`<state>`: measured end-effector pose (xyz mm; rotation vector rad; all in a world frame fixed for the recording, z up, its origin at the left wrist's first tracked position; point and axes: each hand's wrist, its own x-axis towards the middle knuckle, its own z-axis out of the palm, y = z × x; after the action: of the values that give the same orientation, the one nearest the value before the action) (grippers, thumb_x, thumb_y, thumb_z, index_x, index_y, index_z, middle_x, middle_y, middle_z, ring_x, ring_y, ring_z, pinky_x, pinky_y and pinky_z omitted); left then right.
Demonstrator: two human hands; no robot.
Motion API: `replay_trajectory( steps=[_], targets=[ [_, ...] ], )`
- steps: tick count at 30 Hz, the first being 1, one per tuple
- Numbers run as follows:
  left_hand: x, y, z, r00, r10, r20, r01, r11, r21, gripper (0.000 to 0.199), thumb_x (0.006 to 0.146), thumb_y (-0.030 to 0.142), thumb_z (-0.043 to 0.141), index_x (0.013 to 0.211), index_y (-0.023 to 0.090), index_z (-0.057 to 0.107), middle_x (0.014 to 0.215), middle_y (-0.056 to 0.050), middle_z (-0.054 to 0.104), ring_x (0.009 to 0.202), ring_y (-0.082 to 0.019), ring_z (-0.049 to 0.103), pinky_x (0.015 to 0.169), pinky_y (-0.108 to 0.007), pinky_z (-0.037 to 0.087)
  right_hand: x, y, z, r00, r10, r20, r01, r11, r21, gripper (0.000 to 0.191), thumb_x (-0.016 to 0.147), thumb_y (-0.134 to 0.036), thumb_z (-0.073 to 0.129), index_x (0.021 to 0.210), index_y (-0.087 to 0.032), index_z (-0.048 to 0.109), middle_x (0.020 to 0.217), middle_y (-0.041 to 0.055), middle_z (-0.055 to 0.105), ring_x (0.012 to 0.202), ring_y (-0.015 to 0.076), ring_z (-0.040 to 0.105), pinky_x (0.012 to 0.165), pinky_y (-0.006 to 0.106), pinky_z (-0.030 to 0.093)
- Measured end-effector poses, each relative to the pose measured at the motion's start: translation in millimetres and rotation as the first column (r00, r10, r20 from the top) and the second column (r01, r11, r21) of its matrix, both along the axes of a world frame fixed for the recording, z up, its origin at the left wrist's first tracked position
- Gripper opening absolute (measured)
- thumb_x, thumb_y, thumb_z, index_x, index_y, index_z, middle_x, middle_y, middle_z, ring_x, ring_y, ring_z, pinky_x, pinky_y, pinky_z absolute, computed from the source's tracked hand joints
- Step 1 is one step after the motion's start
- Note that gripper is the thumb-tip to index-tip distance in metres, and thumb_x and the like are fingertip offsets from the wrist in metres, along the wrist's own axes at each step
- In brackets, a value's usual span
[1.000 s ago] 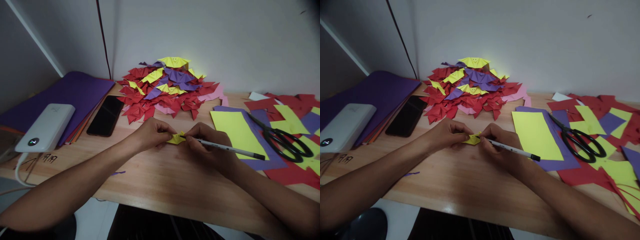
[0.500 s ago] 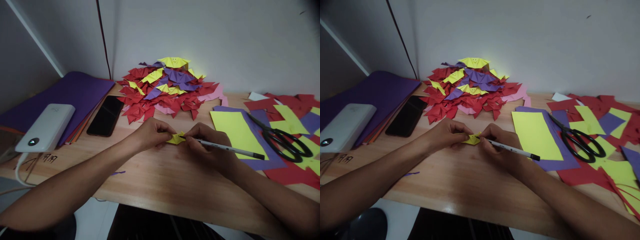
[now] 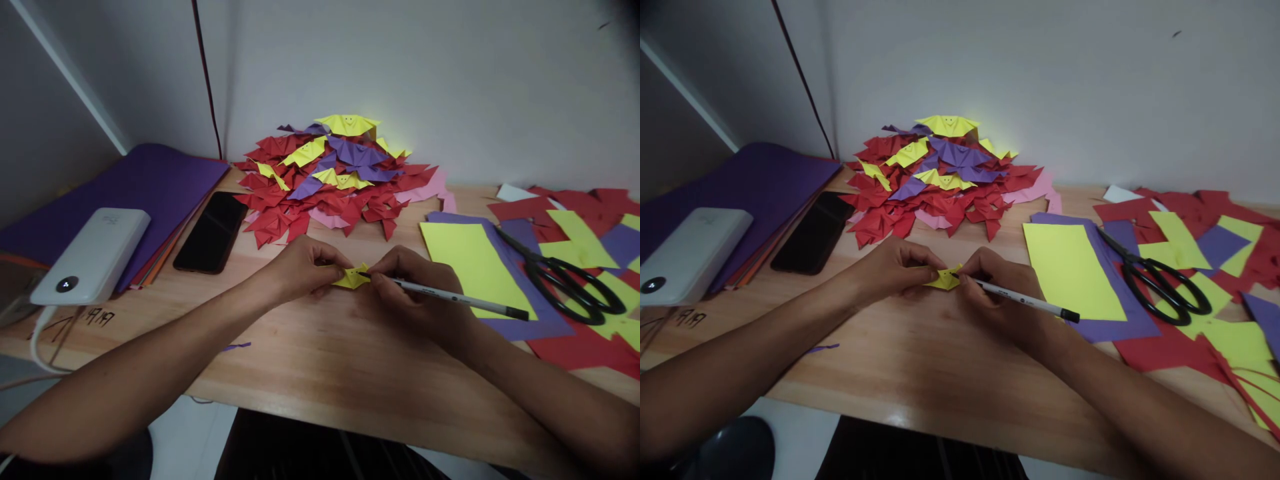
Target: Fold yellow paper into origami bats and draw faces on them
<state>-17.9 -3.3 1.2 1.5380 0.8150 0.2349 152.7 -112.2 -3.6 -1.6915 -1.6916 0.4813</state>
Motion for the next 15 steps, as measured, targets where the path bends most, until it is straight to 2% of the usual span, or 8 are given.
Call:
replay_trajectory(
  steps=[15],
  targets=[
    [-0.8, 0.4, -1.9, 1.000, 0.000, 0.008, 0.000, 1.000, -0.013, 0.017, 0.074, 0.008, 0.059, 0.085, 0.008, 0.071, 0.046, 0.003, 0.054, 0.037, -0.003, 0.040, 0.040, -0.014, 0.030, 0.9, 0.2, -1.7, 1.000, -0.017, 0.005, 0.017, 1.000, 0.000, 0.004, 0.080, -0.023, 0.056, 0.078, -0.021, 0.058, 0.061, -0.0019, 0.062, 0.047, 0.0096, 0.050, 0.044, 0.021, 0.037]
  ],
)
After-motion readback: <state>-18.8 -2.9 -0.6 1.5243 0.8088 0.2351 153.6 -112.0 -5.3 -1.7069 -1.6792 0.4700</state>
